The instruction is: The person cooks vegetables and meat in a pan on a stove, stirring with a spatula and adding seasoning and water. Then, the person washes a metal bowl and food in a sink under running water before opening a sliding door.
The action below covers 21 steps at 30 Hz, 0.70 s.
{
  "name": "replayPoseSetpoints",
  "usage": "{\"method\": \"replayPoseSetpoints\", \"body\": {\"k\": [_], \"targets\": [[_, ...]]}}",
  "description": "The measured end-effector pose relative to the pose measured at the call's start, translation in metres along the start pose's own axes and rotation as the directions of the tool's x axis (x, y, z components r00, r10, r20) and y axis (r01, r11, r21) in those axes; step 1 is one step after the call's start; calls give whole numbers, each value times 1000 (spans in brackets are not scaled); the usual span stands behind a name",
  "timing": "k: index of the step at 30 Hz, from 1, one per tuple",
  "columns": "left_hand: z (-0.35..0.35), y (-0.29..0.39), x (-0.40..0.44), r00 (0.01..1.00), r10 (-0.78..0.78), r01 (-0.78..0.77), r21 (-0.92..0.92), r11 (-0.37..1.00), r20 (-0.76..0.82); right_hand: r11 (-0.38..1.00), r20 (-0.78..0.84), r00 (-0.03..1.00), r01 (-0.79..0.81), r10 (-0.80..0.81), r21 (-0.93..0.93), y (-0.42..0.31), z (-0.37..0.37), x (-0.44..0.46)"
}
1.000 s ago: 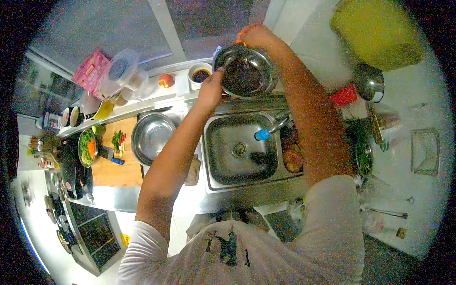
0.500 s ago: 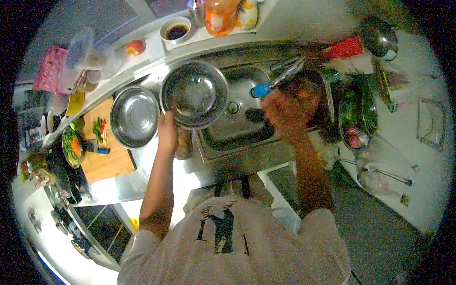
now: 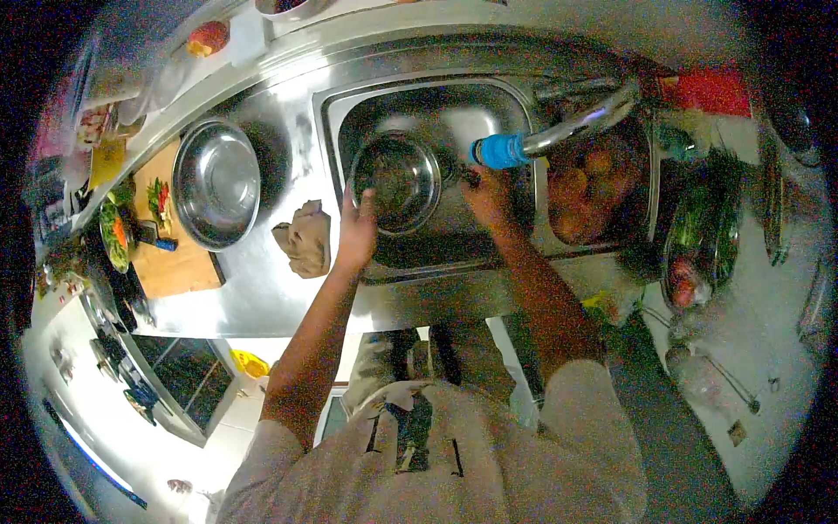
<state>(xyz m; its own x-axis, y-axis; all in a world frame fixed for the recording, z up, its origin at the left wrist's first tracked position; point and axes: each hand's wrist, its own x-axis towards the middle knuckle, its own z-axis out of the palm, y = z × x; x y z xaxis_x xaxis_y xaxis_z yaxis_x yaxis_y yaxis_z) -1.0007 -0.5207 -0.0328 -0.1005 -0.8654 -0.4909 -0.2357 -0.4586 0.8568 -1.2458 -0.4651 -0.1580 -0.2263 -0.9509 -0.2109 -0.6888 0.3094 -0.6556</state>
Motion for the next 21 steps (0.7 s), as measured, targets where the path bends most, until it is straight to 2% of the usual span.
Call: {"method": "replayPoseSetpoints", "body": {"k": [1,2,4,6,7,8,9,10,11,12,13,14,15,16,17,18,19,20,21], "targets": [[7,10,-3,998,21,-12,137,991,-60,990,29,996,-86,83,111,-35,-19,1],[11,7,-2,998,21,-12,128,992,-66,961,58,985,-173,165,214,-70,-39,3],[23,-2,0,999,-45,47,93,995,-22,997,1,998,55,-55,58,-131,-60,-1],[34,0,-1,999,-45,46,61,997,-8,928,-159,930,292,-333,-233,-136,-45,6],[39,4,-2,998,-55,55,-3,999,5,951,-109,947,290,-302,-111,-121,-23,5],[41,5,0,998,-63,64,-64,996,18,949,-108,945,297,-308,-110,-108,-12,2],[42,2,5,999,26,-26,1,1000,-35,942,-3,949,313,-316,-122,-106,-10,-1],[42,-4,4,999,21,-21,3,1000,-40,936,105,943,327,-314,-131,-103,-8,-4],[43,-10,-1,998,51,-49,67,997,-29,988,241,968,101,-71,-114,-95,-10,7],[52,-24,3,976,199,-186,144,972,-89,997,-10,997,78,-78,-20,-96,-8,21],[59,-30,8,928,343,-303,238,923,-147,993,-43,993,109,-107,35,-100,3,27],[59,-37,12,933,331,-292,235,927,-144,987,-79,989,133,-126,88,-107,18,26],[52,-31,20,959,250,-234,129,964,-136,923,-167,937,335,-306,190,-101,47,18],[44,-33,30,977,173,-172,23,985,-122,936,100,945,288,-312,201,-122,21,5],[37,-40,39,951,284,-273,93,957,-122,946,199,929,286,-313,152,-96,20,1],[38,-36,33,952,281,-271,94,958,-123,950,296,903,292,-311,107,-67,18,-2],[43,-28,23,987,150,-136,182,974,-65,943,129,947,309,-294,-123,-73,10,8],[51,-20,15,1000,7,-2,274,962,-14,990,178,983,71,-48,-123,-77,-1,24],[57,-21,20,995,70,-50,267,962,-68,996,-14,996,88,-88,6,-82,8,30]]}}
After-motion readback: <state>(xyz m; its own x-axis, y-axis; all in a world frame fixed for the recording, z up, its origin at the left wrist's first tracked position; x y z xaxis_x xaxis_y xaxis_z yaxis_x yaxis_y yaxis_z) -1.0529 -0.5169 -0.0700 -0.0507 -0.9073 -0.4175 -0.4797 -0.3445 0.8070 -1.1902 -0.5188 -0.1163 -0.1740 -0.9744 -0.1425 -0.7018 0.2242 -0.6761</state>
